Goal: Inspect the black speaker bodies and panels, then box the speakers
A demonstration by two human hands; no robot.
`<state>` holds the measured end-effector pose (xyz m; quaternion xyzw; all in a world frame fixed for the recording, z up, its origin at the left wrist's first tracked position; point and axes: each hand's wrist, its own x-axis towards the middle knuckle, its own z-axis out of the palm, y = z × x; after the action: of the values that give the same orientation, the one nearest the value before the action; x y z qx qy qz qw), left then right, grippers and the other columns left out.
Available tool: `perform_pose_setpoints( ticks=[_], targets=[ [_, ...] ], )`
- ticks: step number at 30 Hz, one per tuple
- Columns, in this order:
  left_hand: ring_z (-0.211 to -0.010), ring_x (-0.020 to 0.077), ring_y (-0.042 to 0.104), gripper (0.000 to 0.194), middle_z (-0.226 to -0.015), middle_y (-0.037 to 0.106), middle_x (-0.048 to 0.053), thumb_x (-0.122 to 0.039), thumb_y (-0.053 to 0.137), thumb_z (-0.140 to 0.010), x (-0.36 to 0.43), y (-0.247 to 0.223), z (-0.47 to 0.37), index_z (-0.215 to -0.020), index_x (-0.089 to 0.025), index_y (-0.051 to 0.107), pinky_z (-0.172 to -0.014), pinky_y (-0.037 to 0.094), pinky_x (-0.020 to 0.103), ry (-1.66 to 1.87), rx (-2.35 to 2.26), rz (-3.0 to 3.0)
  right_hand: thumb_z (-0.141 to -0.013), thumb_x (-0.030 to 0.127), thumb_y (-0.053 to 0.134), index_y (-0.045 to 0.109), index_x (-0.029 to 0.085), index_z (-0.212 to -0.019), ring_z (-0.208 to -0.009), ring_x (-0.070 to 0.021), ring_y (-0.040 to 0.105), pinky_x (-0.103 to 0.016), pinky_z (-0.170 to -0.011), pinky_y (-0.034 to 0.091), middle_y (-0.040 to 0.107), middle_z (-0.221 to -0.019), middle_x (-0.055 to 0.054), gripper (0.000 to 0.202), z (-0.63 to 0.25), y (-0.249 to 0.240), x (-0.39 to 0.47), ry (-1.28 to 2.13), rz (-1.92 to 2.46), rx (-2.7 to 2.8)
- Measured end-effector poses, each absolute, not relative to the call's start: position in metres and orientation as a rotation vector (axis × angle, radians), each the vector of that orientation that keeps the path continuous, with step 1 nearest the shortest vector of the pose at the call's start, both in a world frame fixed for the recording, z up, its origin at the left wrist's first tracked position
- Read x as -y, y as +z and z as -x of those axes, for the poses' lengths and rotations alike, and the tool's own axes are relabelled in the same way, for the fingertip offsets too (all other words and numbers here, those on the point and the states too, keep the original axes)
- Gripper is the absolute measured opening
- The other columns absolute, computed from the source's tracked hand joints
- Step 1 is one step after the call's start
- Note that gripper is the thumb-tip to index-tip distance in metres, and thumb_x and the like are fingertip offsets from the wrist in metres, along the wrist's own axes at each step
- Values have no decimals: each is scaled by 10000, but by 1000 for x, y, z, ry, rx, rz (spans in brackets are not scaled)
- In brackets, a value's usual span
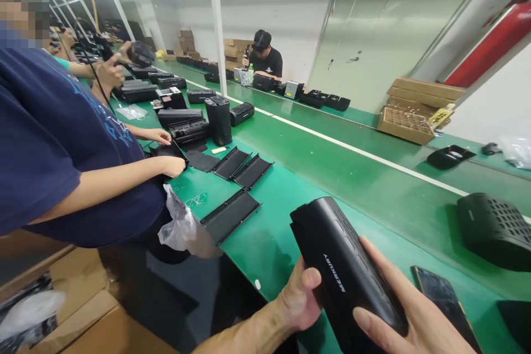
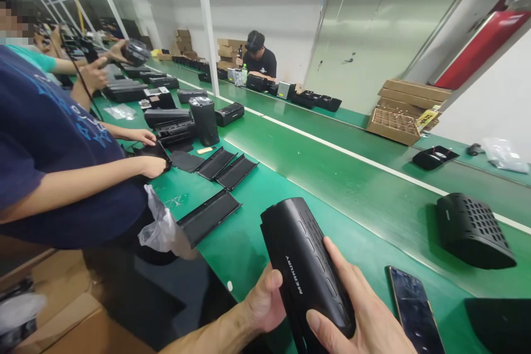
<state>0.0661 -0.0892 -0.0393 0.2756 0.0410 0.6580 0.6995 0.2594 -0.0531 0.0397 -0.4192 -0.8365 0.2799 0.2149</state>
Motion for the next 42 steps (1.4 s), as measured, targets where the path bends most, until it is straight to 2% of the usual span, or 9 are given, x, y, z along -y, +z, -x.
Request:
perform_pose_setpoints(
  ticks=[6,10,16,20,25,28,33,38,42],
  targets=[
    [-1293,414,601,781,-1358,638,223,-559,823,-796,88,-43,-65,-1419,-134,619,-1097,464,531,1472,-139,-580,-808,581,755,294,421,-1665,-1234,-387,669,-477,-934,652,531,-1541,-58,986,-256,34,54,818,1225,2279],
    [-1257,409,622,745,-1281,671,231,-590,810,-802,87,-46,-63,-1349,-104,668,-1093,463,540,1458,-178,-600,-800,547,781,258,412,-1675,-1332,-391,610,-462,-980,639,468,-1599,-38,1028,-256,34,52,876,1269,2276],
    [-1269,389,620,835,-1345,647,207,-581,871,-741,84,-56,-63,-1423,-175,612,-1076,475,504,1454,-235,-533,-815,576,758,232,402,-1683,-1451,-403,493,-551,-1120,533,394,-1645,-29,1030,-257,31,50,960,1318,2269],
    [-1279,401,607,807,-1342,640,234,-596,846,-762,84,-58,-64,-1381,-117,650,-1051,494,494,1450,-272,-544,-817,639,729,187,392,-1695,-1490,-417,438,-616,-1189,436,355,-1667,-41,1061,-251,32,48,1045,1346,2272],
    [-1205,380,653,792,-1281,680,212,-565,826,-799,83,-47,-62,-1420,-118,623,-1065,492,515,1489,-260,-557,-837,651,707,195,472,-1673,-1477,-401,459,-654,-1180,431,377,-1657,-12,996,-250,43,41,1010,1280,2337],
    [-1248,374,633,778,-1321,673,182,-537,840,-790,79,-42,-57,-1424,-144,620,-1101,479,513,1540,-290,-530,-835,628,736,276,435,-1658,-1468,-394,457,-627,-1161,463,388,-1640,-52,963,-249,35,55,949,1225,2169],
    [-1257,384,624,776,-1225,709,180,-582,831,-785,71,-44,-58,-1376,-117,638,-1105,482,527,1618,-405,-479,-750,637,819,47,321,-1687,-1564,-395,273,-549,-1200,432,122,-1724,-116,1254,-216,-14,100,770,1288,1626],
    [-1335,365,575,920,-1408,622,167,-541,861,-775,65,-48,-66,-1537,-197,477,-1142,456,521,1593,-500,-498,-756,561,821,326,220,-1521,-1417,-325,456,-456,-1156,440,369,-1592,-159,973,-201,-37,98,554,1259,1436],
    [-1436,402,476,1165,-1508,530,194,-652,891,-688,59,-42,-27,-1629,-248,334,-1166,424,549,1479,-565,-656,-716,639,809,401,222,-1465,-1293,-310,538,-374,-1028,509,459,-1499,-149,949,-236,-23,95,724,1288,1415]
  ],
)
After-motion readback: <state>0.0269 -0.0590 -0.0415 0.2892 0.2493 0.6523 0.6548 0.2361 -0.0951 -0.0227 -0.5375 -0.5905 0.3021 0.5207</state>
